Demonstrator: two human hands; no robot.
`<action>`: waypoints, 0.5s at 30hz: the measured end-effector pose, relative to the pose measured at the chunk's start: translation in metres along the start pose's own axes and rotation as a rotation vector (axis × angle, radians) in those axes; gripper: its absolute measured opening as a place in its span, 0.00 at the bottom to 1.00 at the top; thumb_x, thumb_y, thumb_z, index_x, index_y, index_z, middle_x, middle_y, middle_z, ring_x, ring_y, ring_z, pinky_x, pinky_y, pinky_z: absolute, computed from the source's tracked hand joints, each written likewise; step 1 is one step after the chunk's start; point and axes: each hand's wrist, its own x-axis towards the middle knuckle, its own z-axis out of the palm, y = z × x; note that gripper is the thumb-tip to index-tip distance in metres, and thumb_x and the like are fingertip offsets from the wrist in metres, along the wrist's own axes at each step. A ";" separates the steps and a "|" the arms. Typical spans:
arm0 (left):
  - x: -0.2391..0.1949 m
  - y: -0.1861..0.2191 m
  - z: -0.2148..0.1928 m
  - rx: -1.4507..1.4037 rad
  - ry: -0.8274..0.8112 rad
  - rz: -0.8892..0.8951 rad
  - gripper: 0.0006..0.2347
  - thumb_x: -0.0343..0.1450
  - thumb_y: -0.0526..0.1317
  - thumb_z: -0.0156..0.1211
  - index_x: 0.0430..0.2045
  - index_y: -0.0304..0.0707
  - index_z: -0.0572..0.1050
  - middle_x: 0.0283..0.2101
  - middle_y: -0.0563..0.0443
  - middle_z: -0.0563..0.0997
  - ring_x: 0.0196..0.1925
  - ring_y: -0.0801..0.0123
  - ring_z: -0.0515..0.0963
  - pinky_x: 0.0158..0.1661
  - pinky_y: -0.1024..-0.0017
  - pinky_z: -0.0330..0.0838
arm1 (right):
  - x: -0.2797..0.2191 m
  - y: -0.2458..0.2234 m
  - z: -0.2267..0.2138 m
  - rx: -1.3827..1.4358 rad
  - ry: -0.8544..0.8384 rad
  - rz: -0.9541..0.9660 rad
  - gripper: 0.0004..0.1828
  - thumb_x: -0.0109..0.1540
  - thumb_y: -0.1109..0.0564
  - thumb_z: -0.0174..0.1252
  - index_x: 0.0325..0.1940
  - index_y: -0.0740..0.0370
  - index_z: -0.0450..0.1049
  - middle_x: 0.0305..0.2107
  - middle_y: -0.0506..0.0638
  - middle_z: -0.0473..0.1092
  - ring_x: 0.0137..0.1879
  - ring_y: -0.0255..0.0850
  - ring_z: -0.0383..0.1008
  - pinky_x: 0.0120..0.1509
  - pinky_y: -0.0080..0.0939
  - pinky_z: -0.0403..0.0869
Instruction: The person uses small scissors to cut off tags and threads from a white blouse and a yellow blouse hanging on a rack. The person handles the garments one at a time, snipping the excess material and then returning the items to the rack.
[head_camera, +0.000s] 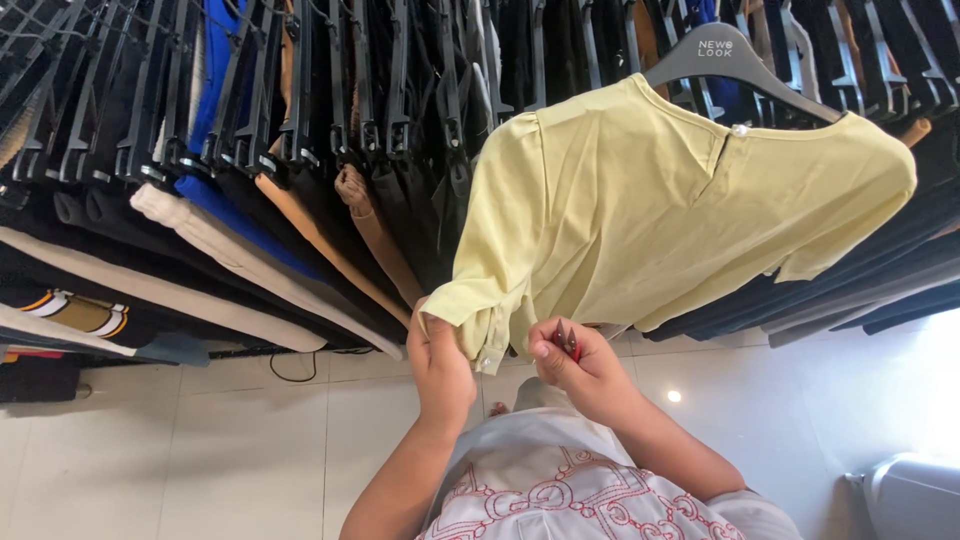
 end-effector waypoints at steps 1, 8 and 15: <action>0.000 0.005 0.003 -0.010 0.009 -0.002 0.24 0.98 0.52 0.35 0.48 0.42 0.82 0.33 0.60 0.74 0.36 0.81 0.71 0.46 0.71 0.76 | -0.002 0.001 -0.002 0.016 0.024 -0.003 0.11 0.83 0.58 0.65 0.51 0.68 0.86 0.18 0.49 0.69 0.27 0.35 0.63 0.35 0.37 0.69; -0.003 0.016 0.005 0.000 0.026 -0.062 0.22 0.98 0.52 0.37 0.50 0.44 0.81 0.36 0.62 0.73 0.40 0.81 0.72 0.49 0.71 0.77 | -0.009 -0.008 -0.019 -0.023 0.101 -0.012 0.12 0.84 0.58 0.64 0.49 0.67 0.84 0.18 0.48 0.66 0.28 0.37 0.62 0.36 0.37 0.70; -0.002 0.002 0.009 -0.040 0.035 -0.105 0.22 0.98 0.50 0.36 0.50 0.43 0.81 0.38 0.61 0.75 0.42 0.80 0.71 0.51 0.68 0.78 | -0.013 -0.013 -0.030 -0.059 0.149 -0.019 0.12 0.85 0.59 0.62 0.50 0.67 0.85 0.18 0.48 0.66 0.27 0.38 0.63 0.37 0.39 0.70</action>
